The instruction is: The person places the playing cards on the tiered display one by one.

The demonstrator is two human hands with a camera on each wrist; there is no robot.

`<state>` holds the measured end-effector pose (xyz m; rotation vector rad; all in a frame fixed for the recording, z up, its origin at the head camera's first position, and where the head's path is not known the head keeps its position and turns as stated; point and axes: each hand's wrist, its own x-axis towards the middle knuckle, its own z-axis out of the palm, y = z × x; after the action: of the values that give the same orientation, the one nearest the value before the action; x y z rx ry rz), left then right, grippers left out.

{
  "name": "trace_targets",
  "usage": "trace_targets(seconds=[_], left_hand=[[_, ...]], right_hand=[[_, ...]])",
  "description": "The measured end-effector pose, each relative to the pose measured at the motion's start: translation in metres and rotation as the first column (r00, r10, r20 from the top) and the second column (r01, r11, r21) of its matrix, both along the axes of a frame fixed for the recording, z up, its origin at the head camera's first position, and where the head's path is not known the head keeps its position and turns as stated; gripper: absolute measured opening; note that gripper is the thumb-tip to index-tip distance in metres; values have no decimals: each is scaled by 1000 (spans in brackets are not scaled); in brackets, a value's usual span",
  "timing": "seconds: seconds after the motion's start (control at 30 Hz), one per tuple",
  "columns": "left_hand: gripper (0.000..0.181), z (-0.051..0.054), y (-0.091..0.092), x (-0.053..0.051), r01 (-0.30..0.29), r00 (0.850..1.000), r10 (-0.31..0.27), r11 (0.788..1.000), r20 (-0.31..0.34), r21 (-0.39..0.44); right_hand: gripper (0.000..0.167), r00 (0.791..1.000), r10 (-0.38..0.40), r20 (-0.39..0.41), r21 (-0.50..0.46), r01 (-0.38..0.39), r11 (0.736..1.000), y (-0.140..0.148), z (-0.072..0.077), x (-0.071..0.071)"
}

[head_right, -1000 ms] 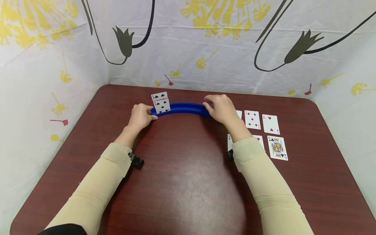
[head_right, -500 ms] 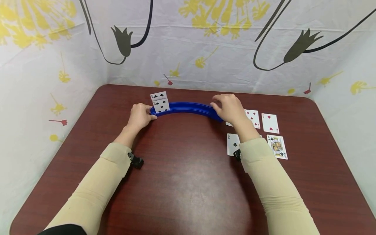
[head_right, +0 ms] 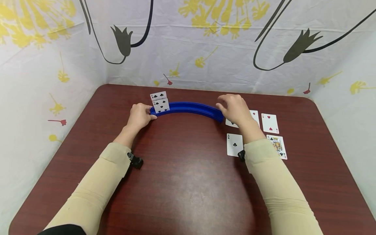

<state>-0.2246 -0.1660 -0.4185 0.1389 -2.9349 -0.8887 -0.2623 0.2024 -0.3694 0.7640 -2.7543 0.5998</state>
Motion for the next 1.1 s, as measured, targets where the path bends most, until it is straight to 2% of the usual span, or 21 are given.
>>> trace_targets(seconds=[0.27, 0.57, 0.83, 1.1], left_hand=[[44, 2, 1, 1, 2, 1000, -2, 1000, 7, 4], [44, 1, 1, 1, 1, 1000, -1, 1000, 5, 4], [47, 2, 1, 1, -2, 1000, 2, 1000, 6, 1], [46, 3, 2, 2, -2, 1000, 2, 1000, 11, 0]], right_hand=[[24, 1000, -5, -8, 15, 5, 1000, 9, 0, -1], [26, 999, -29, 24, 35, 28, 999, 22, 0, 2], [24, 999, -45, -12, 11, 45, 999, 32, 1, 2], [26, 998, -67, -10, 28, 68, 997, 43, 1, 2]])
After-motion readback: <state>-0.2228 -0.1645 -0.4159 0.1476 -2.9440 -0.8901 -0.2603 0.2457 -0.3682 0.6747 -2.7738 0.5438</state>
